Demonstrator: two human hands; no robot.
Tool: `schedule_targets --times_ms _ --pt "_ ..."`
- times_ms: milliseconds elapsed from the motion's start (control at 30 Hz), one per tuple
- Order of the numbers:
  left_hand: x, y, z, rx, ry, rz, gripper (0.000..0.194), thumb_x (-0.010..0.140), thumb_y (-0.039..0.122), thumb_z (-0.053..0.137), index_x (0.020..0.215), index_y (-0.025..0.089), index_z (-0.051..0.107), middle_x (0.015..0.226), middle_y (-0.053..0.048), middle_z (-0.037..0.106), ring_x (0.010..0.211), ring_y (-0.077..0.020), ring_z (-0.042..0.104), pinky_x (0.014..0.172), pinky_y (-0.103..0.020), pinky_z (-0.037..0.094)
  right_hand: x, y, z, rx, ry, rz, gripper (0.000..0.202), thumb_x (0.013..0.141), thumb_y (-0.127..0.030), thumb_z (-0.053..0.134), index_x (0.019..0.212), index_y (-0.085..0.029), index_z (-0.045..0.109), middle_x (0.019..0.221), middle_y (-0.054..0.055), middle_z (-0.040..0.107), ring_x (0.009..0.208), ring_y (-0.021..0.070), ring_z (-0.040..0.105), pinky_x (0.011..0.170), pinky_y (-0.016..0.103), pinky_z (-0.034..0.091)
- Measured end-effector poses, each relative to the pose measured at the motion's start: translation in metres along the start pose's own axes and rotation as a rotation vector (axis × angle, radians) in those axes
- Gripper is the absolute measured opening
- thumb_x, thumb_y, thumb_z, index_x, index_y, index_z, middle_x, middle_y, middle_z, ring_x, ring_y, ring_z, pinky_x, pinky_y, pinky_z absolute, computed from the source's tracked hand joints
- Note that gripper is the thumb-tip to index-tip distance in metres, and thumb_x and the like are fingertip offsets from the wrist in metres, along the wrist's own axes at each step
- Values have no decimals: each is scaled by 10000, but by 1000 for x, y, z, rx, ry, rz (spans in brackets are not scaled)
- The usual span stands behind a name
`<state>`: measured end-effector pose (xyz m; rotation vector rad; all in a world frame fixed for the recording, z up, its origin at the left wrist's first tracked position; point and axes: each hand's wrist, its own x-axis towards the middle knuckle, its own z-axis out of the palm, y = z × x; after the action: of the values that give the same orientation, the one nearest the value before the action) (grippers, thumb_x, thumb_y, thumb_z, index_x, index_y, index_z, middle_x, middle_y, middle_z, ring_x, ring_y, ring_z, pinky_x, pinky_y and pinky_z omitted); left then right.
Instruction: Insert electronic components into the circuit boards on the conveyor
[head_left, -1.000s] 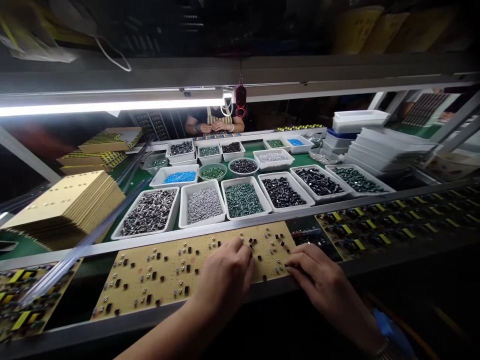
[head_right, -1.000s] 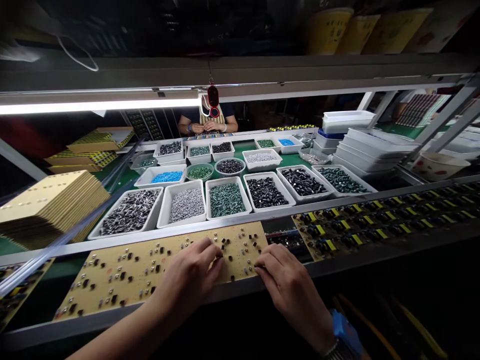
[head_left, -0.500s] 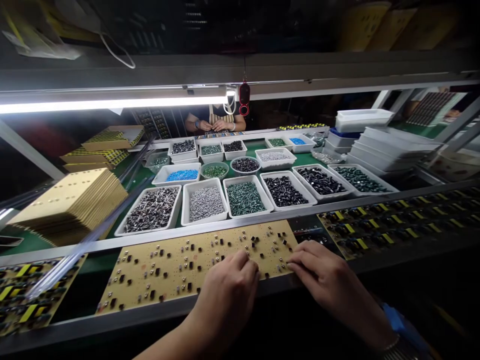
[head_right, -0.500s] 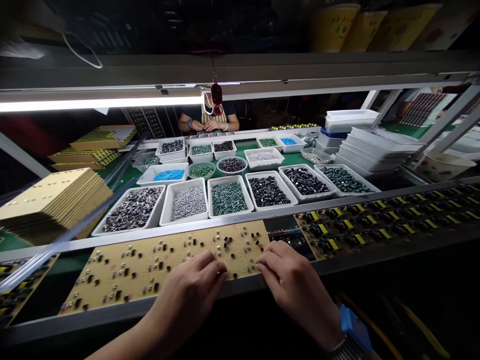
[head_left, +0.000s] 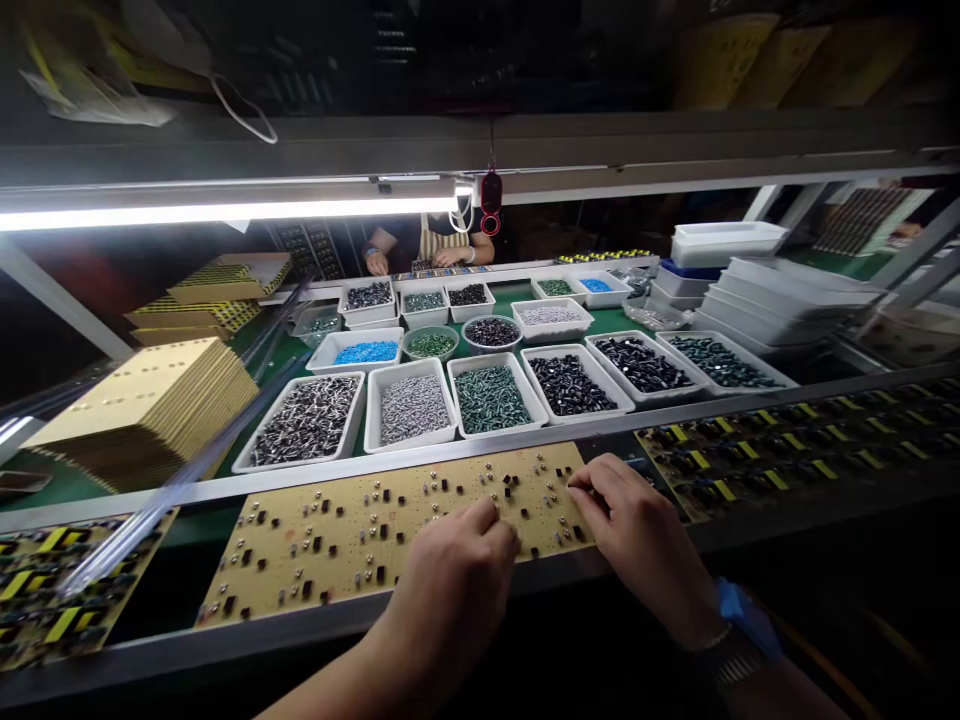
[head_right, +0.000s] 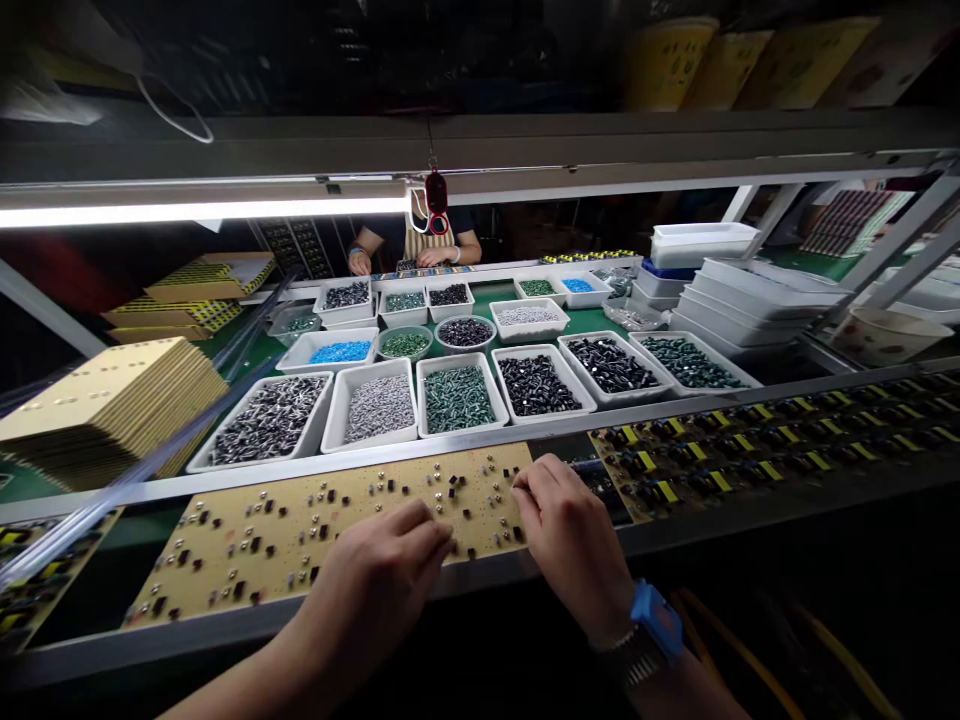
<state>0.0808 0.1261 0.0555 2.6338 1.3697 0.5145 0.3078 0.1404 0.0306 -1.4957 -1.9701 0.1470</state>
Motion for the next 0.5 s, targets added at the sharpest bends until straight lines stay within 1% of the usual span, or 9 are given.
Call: schedule_targets --times_ms 100,167,300,400,500 --pt "13 -8 -9 5 48 -45 173 989 152 571 891 183 711 847 -40 651 733 -238 662 648 -357 507 3 5 -3 57 -19 -82 134 1010 -133 516 915 -203 580 913 33 602 870 203 605 788 347 482" --pt "22 -12 -10 18 25 -55 175 1000 163 559 939 179 722 884 -50 665 778 -250 678 680 -362 513 5 9 -6 76 -62 -163 128 1017 -135 505 952 -202 593 940 40 609 893 201 606 819 349 488" --pt "35 -15 -6 42 -35 -47 174 980 147 579 855 168 699 881 -52 649 772 -245 669 669 -346 502 8 16 -7 72 -149 -236 128 1007 -119 518 984 -204 610 985 54 621 925 211 617 840 358 500" --pt "36 -15 -3 53 -54 -48 190 968 137 588 801 169 674 856 -47 634 758 -240 663 654 -335 492 9 19 -8 71 -153 -269 129 1005 -115 524 1000 -203 619 991 56 631 947 213 623 852 355 505" --pt "36 -15 -4 55 -68 -54 161 959 130 602 822 173 675 868 -43 636 770 -241 666 660 -334 496 10 18 -12 80 -160 -284 130 1001 -121 537 995 -206 635 993 49 641 954 206 628 860 341 507"
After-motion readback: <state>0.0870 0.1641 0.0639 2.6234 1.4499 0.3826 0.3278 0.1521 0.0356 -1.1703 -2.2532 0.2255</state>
